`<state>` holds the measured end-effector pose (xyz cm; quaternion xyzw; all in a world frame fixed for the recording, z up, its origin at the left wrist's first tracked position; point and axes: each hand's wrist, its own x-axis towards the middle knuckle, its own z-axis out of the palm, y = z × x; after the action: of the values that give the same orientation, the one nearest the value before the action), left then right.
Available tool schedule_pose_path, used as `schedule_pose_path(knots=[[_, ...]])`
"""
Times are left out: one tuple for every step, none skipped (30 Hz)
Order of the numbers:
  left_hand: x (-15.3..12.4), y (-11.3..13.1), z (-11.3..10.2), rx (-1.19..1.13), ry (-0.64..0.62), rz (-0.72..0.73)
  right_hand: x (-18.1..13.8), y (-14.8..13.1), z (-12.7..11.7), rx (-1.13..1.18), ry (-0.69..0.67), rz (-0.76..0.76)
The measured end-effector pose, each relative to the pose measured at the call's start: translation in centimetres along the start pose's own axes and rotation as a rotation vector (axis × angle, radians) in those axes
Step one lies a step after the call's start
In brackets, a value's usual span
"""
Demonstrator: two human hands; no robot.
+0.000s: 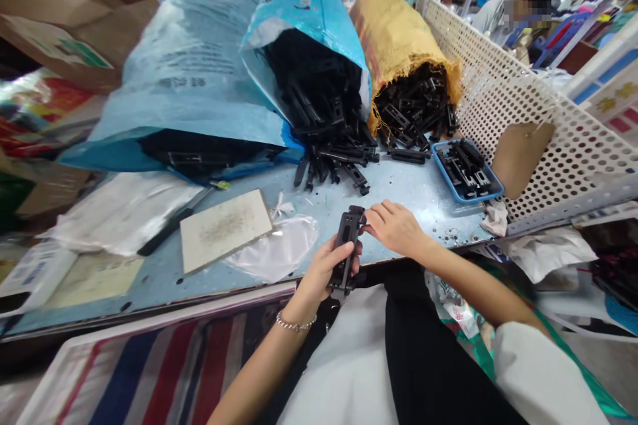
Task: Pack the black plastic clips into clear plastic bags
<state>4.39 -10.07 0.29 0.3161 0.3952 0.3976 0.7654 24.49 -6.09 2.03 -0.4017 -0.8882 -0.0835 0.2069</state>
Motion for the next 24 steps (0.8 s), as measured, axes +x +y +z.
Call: schedule_pose_path(knots=[[-0.2, 0.1, 0.0, 0.025, -0.009, -0.009, 0.5, 0.5, -0.2, -0.062, -0.02, -0.076], [-0.3, 0.2, 0.0, 0.043, -0.016, -0.018, 0.9, 0.8, -0.4, -0.1, -0.038, -0.139], [-0.4, 0.3, 0.0, 0.058, -0.023, -0.029, 1.2, 1.0, -0.6, -0.116, -0.054, -0.187], [-0.6, 0.3, 0.0, 0.071, -0.03, -0.038, 1.3, 1.2, -0.8, -0.111, -0.072, -0.223], [-0.8, 0.2, 0.0, 0.083, -0.037, -0.045, 1.3, 1.2, -0.8, -0.083, -0.095, -0.247], [-0.9, 0.0, 0.0, 0.096, -0.042, -0.046, 1.2, 1.2, -0.8, -0.031, -0.122, -0.255], [-1.1, -0.3, 0.0, 0.111, -0.044, -0.042, 1.1, 1.1, -0.6, 0.046, -0.152, -0.242], [-1.2, -0.6, 0.0, 0.122, -0.042, -0.036, 0.9, 1.0, -0.2, 0.148, -0.181, -0.201], [-1.2, -1.0, 0.1, 0.125, -0.031, -0.024, 0.8, 0.8, 0.2, 0.275, -0.208, -0.127], [-1.2, -1.4, 0.2, 0.117, -0.01, -0.004, 0.7, 0.5, 0.8, 0.42, -0.234, -0.022], [-1.1, -1.7, 0.2, 0.096, 0.017, 0.02, 0.6, 0.2, 1.3, 0.573, -0.261, 0.099], [-0.9, -2.0, 0.1, 0.064, 0.051, 0.045, 0.5, -0.2, 1.7, 0.72, -0.292, 0.218], [-0.7, -2.2, 0.1, 0.022, 0.088, 0.067, 0.3, -0.6, 2.1, 0.841, -0.319, 0.317], [-0.4, -2.3, -0.1, -0.021, 0.129, 0.084, 0.1, -1.1, 2.2, 0.922, -0.341, 0.379], [-0.2, -2.2, -0.3, -0.063, 0.163, 0.092, -0.2, -1.6, 2.1, 0.948, -0.356, 0.39], [0.0, -2.0, -0.5, -0.102, 0.188, 0.093, -0.5, -2.2, 1.9, 0.915, -0.361, 0.353], [0.1, -1.8, -0.6, -0.137, 0.202, 0.093, -0.9, -2.8, 1.6, 0.835, -0.359, 0.274], [0.2, -1.5, -0.8, -0.165, 0.204, 0.093, -1.3, -3.4, 1.2, 0.722, -0.349, 0.171], [0.2, -1.2, -0.8, -0.185, 0.194, 0.092, -1.6, -4.0, 0.9, 0.598, -0.331, 0.064], [0.2, -1.0, -0.8, -0.198, 0.179, 0.091, -2.0, -4.5, 0.7, 0.485, -0.311, -0.034], [0.2, -0.9, -0.6, -0.203, 0.167, 0.087, -2.2, -5.0, 0.5, 0.403, -0.291, -0.112], [0.1, -0.8, -0.4, -0.202, 0.161, 0.081, -2.4, -5.3, 0.4, 0.361, -0.278, -0.165], [0.0, -0.8, -0.2, -0.193, 0.156, 0.073, -2.5, -5.6, 0.5, 0.358, -0.276, -0.188], [-0.1, -0.8, 0.1, -0.182, 0.152, 0.066, -2.6, -5.9, 0.6, 0.397, -0.287, -0.183]])
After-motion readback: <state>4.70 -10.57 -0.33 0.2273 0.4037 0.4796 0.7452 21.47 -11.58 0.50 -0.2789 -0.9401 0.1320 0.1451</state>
